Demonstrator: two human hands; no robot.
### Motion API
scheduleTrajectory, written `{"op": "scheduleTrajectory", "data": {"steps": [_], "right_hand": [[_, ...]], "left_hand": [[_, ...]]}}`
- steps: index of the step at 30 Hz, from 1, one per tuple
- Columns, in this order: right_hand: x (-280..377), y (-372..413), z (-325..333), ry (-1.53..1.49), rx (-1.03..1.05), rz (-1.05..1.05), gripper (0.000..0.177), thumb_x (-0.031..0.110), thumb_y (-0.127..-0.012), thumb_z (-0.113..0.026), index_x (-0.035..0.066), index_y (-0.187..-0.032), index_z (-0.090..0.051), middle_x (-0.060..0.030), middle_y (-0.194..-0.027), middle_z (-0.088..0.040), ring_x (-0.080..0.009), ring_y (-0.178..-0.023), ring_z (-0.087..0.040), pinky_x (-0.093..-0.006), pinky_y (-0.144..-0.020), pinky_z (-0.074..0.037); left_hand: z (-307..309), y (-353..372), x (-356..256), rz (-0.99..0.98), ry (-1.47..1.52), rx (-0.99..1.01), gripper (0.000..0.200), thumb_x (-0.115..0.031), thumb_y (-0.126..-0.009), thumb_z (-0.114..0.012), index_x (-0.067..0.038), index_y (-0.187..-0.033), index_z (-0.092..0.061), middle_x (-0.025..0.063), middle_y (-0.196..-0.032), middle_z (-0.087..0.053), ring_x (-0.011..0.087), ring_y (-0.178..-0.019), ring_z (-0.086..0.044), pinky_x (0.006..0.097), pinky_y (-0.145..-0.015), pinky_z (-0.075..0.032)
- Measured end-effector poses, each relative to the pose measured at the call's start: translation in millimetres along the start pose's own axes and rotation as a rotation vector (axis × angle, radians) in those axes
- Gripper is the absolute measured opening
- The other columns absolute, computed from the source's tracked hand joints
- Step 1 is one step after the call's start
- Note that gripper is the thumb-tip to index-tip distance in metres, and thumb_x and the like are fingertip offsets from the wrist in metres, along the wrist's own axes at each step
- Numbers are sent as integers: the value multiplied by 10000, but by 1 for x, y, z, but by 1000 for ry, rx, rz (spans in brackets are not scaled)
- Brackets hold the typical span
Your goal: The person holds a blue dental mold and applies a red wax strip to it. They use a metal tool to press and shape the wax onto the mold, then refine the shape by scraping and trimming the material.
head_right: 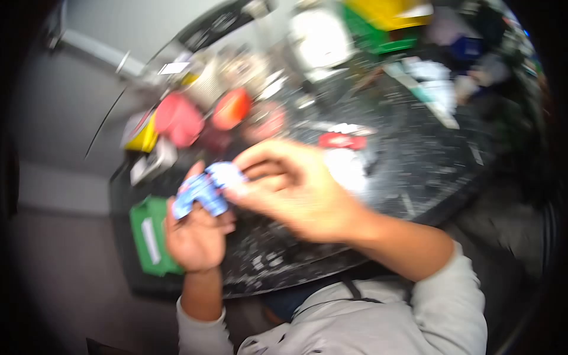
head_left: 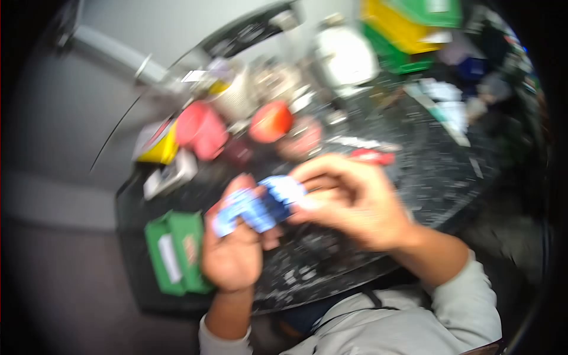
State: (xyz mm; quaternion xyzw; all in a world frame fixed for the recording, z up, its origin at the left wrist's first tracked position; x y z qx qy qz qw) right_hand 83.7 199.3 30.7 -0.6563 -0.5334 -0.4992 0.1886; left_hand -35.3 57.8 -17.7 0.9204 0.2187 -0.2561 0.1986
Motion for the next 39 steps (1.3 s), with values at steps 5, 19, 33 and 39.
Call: {"op": "scheduleTrajectory", "data": {"steps": [5, 19, 33, 39], "right_hand": [[60, -37, 20, -73, 93, 371, 328, 214, -1007, -649, 9, -1252, -574, -87, -1049, -659, -145, -912, -678, -343, -796, -614], [10, 54, 69, 1169, -348, 482, 245, 188, -909, -707, -25, -1027, -676, -220, -818, -714, -328, -697, -729, -423, -631, -561], [34, 91, 83, 1384, -605, 265, 363, 273, -871, -756, -39, -997, -622, -259, -961, -692, -452, -972, -674, -520, -818, -544], [53, 202, 103, 1457, -540, 620, 369, 345, -833, -802, 17, -961, -692, -178, -906, -722, -371, -887, -696, -440, -750, -544]], "left_hand": [[-40, -83, -56, -168, -262, 83, 729, -539, -1046, -350, 2, -1534, -341, 269, -1345, -582, 233, -817, -635, 268, -477, -418], [11, -129, -56, -102, -322, 149, 735, -677, -990, -359, -2, -1202, -561, 119, -847, -693, 150, -371, -407, 263, -326, -314], [32, -180, -66, -143, -340, 86, 750, -782, -924, -389, -69, -960, -617, 112, -907, -722, 138, -355, -452, 248, -295, -336], [32, -189, -73, -166, -383, 107, 647, -707, -942, -430, -86, -961, -610, 102, -897, -719, 130, -361, -443, 245, -306, -327]]}}
Point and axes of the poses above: each hand's wrist, its own y-axis away from the middle knuckle, its own z-axis out of the back of the hand, x = y × z, the point moved 7 cm from there along -y, towards the middle knuckle
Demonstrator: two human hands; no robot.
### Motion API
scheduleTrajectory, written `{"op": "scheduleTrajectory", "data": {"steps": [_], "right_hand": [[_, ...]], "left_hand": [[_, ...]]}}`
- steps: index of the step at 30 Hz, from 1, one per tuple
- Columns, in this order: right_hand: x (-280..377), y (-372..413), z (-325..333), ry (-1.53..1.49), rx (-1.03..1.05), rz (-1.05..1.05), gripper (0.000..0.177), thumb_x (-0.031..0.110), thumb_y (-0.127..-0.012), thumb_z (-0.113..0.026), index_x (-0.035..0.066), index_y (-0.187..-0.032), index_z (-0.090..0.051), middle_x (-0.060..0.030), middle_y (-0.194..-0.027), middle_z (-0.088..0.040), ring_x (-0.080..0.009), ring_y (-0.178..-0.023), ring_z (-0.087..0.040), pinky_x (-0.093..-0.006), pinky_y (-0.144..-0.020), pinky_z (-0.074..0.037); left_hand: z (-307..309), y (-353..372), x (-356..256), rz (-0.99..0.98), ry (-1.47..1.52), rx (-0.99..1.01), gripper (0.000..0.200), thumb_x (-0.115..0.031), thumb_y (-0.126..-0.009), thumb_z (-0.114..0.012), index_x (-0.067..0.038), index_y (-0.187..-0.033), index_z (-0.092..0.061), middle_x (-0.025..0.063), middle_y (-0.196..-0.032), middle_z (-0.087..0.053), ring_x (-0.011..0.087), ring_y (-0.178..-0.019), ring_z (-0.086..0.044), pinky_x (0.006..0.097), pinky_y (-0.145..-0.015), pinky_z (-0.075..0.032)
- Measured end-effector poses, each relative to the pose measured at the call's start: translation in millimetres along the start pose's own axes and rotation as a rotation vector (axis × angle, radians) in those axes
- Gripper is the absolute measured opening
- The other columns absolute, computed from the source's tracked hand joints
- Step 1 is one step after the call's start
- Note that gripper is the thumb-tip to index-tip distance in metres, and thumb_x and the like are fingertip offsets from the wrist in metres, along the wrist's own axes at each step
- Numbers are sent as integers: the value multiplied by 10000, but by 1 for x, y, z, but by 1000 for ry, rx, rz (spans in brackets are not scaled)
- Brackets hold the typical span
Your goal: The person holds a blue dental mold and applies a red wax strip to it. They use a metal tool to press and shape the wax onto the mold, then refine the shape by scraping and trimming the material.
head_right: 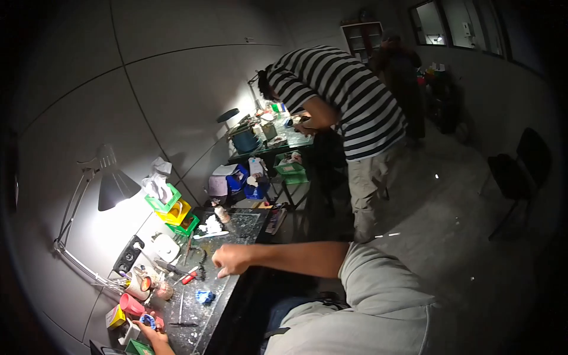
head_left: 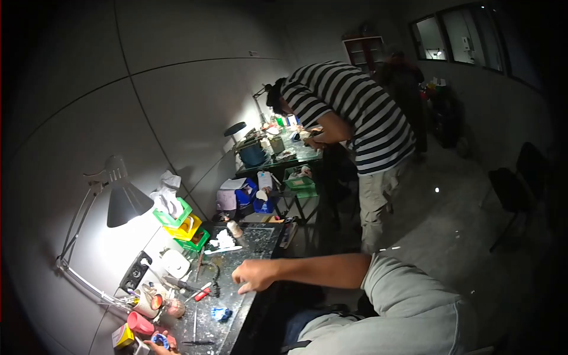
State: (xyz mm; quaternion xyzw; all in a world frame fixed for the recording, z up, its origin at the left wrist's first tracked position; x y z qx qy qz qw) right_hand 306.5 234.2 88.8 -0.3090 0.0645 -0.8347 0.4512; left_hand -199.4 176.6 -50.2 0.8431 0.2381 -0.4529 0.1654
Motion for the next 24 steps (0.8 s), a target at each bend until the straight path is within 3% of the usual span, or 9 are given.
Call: {"op": "scheduleTrajectory", "data": {"steps": [2, 4, 5, 6, 10, 13, 20, 21, 24], "right_hand": [[-1, 46, 50, -9, 136, -134, 383, 340, -887, -758, 7, -1053, -667, -169, -961, -721, -314, -896, -698, -396, -808, -544], [-34, 128, 106, -133, -4, -223, 349, 359, -888, -763, 28, -972, -693, -85, -799, -705, -196, -722, -677, -353, -647, -526], [-67, 162, 106, -325, 70, -466, 342, 353, -924, -744, 26, -1003, -684, -61, -814, -692, -140, -716, -659, -300, -608, -526], [-80, 198, 115, -387, -49, -492, 313, 324, -955, -722, 21, -1015, -672, -55, -813, -678, -114, -692, -647, -268, -590, -526], [-158, 350, 90, -473, -225, -863, 326, 332, -948, -733, 17, -905, -660, -40, -703, -643, -119, -610, -623, -279, -571, -541], [-181, 430, 37, -690, -322, -1050, 402, 364, -934, -746, -29, -991, -681, -105, -907, -705, -159, -738, -690, -313, -610, -588], [-184, 406, -3, -824, -251, -1018, 441, 368, -948, -727, -45, -1090, -661, -127, -1001, -717, -191, -803, -708, -328, -675, -604], [-187, 392, 3, -813, -253, -979, 436, 363, -954, -720, -42, -1102, -661, -127, -1009, -718, -190, -810, -708, -326, -681, -603], [-154, 351, 37, -723, -289, -803, 397, 321, -983, -687, -22, -1177, -645, -121, -1036, -717, -175, -863, -704, -301, -699, -586]], "left_hand": [[0, -4, -1, -4, -20, -3, 613, -682, -949, -444, -91, -961, -608, 99, -893, -719, 127, -363, -440, 244, -309, -324], [3, -3, -4, -17, -39, -7, 579, -657, -955, -457, -97, -962, -605, 96, -890, -718, 125, -365, -438, 243, -313, -321], [3, -4, -5, -20, -46, -4, 563, -645, -958, -464, -100, -962, -604, 94, -888, -717, 123, -366, -436, 242, -314, -320], [0, -4, -4, -15, -55, 1, 546, -632, -961, -471, -103, -962, -603, 93, -886, -717, 122, -367, -435, 242, -316, -318], [-6, -6, -4, -17, -75, 16, 479, -583, -973, -498, -114, -963, -598, 87, -880, -715, 117, -371, -429, 240, -323, -312], [-10, -8, -3, -6, -90, 28, 430, -545, -983, -519, -123, -963, -594, 82, -875, -714, 113, -373, -425, 238, -328, -308], [-7, -26, -5, 65, -147, 67, 319, -458, -1004, -567, -143, -964, -586, 71, -863, -712, 104, -380, -415, 234, -340, -298], [-76, 83, -26, 86, -83, -182, 331, -456, -1005, -565, -128, -965, -581, 70, -866, -705, 101, -382, -412, 236, -341, -303], [-51, 42, -25, -22, -257, -230, 348, -459, -1003, -567, -113, -970, -580, 70, -873, -702, 98, -381, -420, 235, -332, -300]]}}
Point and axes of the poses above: each hand's wrist, its own y-axis away from the middle knuckle, its own z-axis out of the back of the hand, x = y × z, the point moved 7 cm from there along -y, towards the middle knuckle
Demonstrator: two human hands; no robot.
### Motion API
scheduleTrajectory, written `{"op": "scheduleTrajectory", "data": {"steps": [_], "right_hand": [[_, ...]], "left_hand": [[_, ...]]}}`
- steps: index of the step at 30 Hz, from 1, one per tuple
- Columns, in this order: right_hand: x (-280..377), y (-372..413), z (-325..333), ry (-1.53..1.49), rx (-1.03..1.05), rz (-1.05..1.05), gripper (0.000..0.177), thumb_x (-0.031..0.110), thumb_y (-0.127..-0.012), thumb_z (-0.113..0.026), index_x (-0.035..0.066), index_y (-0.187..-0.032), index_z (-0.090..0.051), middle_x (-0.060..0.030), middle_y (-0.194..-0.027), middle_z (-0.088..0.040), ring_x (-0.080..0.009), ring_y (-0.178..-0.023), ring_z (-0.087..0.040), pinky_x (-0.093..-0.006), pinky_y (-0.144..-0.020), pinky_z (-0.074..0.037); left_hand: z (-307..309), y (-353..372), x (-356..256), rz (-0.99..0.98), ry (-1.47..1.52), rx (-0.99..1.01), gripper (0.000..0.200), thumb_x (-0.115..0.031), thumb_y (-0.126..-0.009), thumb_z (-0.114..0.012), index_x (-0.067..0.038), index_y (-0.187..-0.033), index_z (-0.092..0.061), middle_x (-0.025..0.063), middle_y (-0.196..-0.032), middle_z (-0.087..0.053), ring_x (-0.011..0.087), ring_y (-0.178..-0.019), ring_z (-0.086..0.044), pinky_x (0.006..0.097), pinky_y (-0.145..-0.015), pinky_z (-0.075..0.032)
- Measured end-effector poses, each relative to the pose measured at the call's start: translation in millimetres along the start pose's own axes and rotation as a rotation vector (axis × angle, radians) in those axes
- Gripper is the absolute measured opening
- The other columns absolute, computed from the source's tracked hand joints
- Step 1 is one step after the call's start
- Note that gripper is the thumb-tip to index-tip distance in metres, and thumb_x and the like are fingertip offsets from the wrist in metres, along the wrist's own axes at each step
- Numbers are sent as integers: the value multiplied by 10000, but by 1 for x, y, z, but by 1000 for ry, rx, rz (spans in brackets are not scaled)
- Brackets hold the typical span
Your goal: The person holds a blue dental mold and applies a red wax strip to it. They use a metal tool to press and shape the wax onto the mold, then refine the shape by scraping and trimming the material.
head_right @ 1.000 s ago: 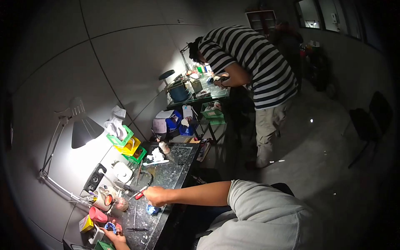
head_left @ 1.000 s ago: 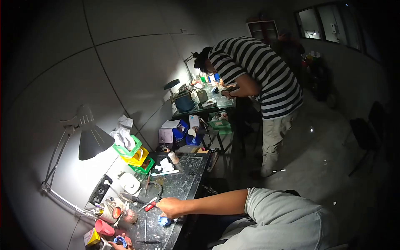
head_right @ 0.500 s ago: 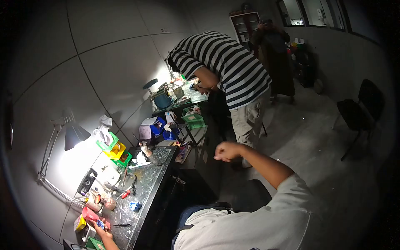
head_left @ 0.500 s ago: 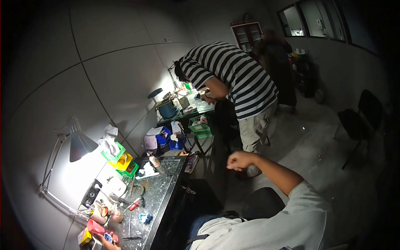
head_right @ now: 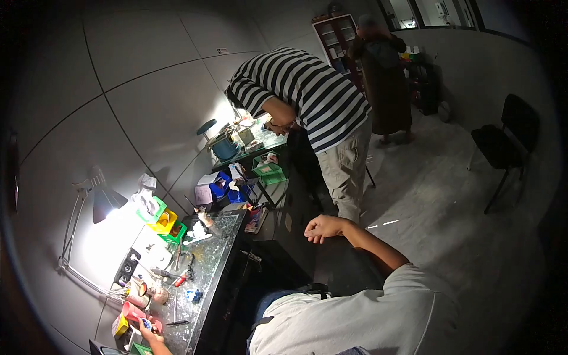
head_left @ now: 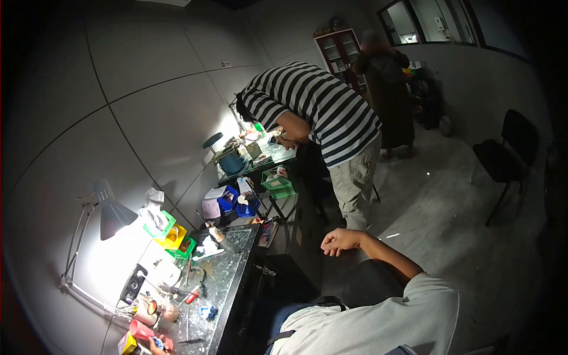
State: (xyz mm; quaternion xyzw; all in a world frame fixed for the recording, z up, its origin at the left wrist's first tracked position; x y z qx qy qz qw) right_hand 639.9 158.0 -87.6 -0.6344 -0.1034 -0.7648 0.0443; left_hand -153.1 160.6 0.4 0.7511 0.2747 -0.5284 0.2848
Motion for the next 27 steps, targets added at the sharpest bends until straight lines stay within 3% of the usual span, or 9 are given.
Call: {"op": "scheduleTrajectory", "data": {"steps": [1, 2, 4, 19, 21, 27], "right_hand": [[9, 6, -3, -44, 51, 29, 383, 311, -987, -682, -20, -1176, -647, -127, -1049, -716, -176, -890, -699, -306, -719, -584], [8, 8, -2, -44, 49, 28, 383, 311, -987, -682, -20, -1176, -647, -127, -1049, -716, -176, -890, -699, -306, -719, -584], [-9, 10, 2, 5, 50, -140, 369, 296, -990, -679, -20, -1176, -648, -132, -1053, -716, -175, -876, -699, -302, -710, -583], [-9, 8, 1, -35, 17, -136, 360, 287, -988, -679, -22, -1171, -647, -132, -1048, -724, -175, -858, -706, -290, -720, -583], [-10, 5, 1, -66, 31, -107, 423, 346, -951, -728, -31, -1128, -655, -114, -983, -719, -160, -808, -696, -278, -669, -577], [-6, 4, -8, -63, 112, -110, 369, 291, -982, -682, -21, -1175, -644, -131, -1044, -721, -181, -867, -706, -291, -710, -582]], "left_hand": [[0, 5, 1, -69, 217, 202, 371, -474, -999, -571, -105, -982, -596, 60, -858, -700, 97, -376, -430, 233, -324, -294], [2, -6, 4, -68, 215, 245, 370, -475, -998, -571, -106, -985, -595, 60, -859, -699, 99, -381, -432, 237, -329, -296], [4, -14, 6, -45, 187, 234, 370, -478, -997, -572, -109, -991, -595, 60, -862, -698, 103, -390, -435, 245, -337, -301], [-8, -23, 5, -42, 160, 229, 370, -496, -985, -574, -129, -1033, -589, 60, -885, -689, 131, -461, -463, 305, -404, -336], [-7, -24, 5, -45, 159, 228, 371, -499, -983, -575, -132, -1039, -588, 60, -888, -687, 135, -471, -467, 314, -413, -340], [-3, -28, 12, -39, 158, 229, 374, -506, -978, -576, -140, -1056, -585, 60, -897, -684, 146, -499, -478, 338, -440, -354]]}}
Point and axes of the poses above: each hand's wrist, its own y-axis away from the middle knuckle, its own z-axis out of the back of the hand, x = y × z, the point moved 7 cm from there along -y, towards the middle knuckle
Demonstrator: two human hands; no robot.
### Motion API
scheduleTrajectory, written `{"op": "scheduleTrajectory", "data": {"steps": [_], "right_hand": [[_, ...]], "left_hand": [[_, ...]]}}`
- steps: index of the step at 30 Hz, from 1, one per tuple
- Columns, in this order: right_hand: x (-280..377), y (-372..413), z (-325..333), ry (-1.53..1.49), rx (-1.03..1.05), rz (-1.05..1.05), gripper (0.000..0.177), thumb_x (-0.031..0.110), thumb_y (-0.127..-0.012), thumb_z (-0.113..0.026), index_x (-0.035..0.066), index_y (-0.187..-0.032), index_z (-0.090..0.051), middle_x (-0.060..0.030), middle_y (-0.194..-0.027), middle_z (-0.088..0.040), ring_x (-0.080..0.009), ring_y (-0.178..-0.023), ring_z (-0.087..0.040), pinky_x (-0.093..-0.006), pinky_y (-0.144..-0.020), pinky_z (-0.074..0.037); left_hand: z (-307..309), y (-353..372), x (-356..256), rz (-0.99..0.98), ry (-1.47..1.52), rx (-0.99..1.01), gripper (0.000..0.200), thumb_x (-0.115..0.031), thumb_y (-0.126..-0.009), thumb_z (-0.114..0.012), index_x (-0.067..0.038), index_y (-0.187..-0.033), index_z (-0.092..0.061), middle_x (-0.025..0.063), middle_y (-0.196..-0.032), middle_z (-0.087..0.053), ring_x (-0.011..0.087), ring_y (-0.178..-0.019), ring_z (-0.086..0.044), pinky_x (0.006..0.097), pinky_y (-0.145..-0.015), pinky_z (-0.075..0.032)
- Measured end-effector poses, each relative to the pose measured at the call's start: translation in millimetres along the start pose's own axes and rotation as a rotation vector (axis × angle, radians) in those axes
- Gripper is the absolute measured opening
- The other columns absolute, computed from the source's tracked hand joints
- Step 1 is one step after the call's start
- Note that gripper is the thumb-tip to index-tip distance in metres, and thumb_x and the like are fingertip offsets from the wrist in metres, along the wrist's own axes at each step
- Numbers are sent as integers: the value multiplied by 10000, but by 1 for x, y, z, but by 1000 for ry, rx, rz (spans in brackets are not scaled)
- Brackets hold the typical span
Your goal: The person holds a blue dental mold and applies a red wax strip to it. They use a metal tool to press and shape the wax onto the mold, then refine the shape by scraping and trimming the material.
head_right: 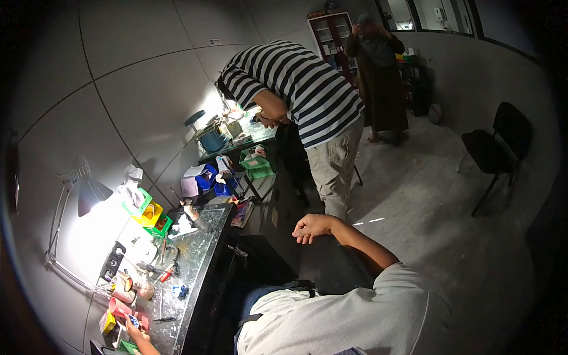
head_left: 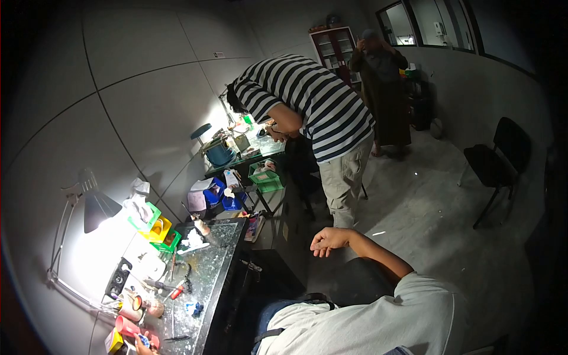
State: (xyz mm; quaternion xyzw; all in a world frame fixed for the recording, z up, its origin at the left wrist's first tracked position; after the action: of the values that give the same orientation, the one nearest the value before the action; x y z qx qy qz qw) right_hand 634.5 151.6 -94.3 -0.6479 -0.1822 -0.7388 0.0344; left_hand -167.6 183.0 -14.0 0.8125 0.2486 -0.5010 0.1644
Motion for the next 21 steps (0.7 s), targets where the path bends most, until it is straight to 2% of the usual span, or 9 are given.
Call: {"op": "scheduleTrajectory", "data": {"steps": [2, 13, 15, 21], "right_hand": [[3, 1, -3, 14, 44, 5, 320, 236, -1015, -632, -18, -1209, -633, -139, -1080, -717, -196, -908, -708, -303, -746, -586], [4, 4, -7, -1, 43, -2, 312, 228, -1020, -621, -24, -1203, -633, -134, -1068, -721, -185, -891, -705, -294, -749, -580], [6, 4, -6, -46, 15, 27, 358, 298, -969, -706, -20, -1124, -652, -122, -981, -735, -168, -795, -704, -283, -681, -575], [5, 5, -6, -41, 16, 24, 366, 309, -967, -710, -19, -1119, -653, -121, -969, -733, -171, -798, -706, -286, -681, -575]], "left_hand": [[2, -1, 1, -3, -5, 2, 375, -509, -977, -576, -143, -1061, -585, 60, -900, -682, 150, -508, -482, 346, -449, -359], [19, -7, 2, -20, -9, 5, 385, -522, -968, -578, -158, -1092, -580, 60, -917, -675, 170, -560, -502, 391, -498, -385], [22, -8, 3, -23, -13, 4, 387, -525, -966, -579, -161, -1098, -579, 60, -920, -674, 174, -570, -506, 399, -507, -389], [29, -10, 3, -27, -12, 2, 394, -532, -961, -580, -170, -1115, -577, 60, -929, -670, 186, -598, -517, 423, -533, -403]]}}
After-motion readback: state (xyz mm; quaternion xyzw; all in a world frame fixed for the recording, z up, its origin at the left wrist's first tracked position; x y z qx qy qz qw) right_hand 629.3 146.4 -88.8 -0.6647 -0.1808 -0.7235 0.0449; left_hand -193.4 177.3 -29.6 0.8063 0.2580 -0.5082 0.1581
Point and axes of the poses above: each hand's wrist, its own y-axis away from the middle knuckle, its own z-axis out of the back of the hand, x = y × z, the point moved 7 cm from there along -y, towards the middle knuckle
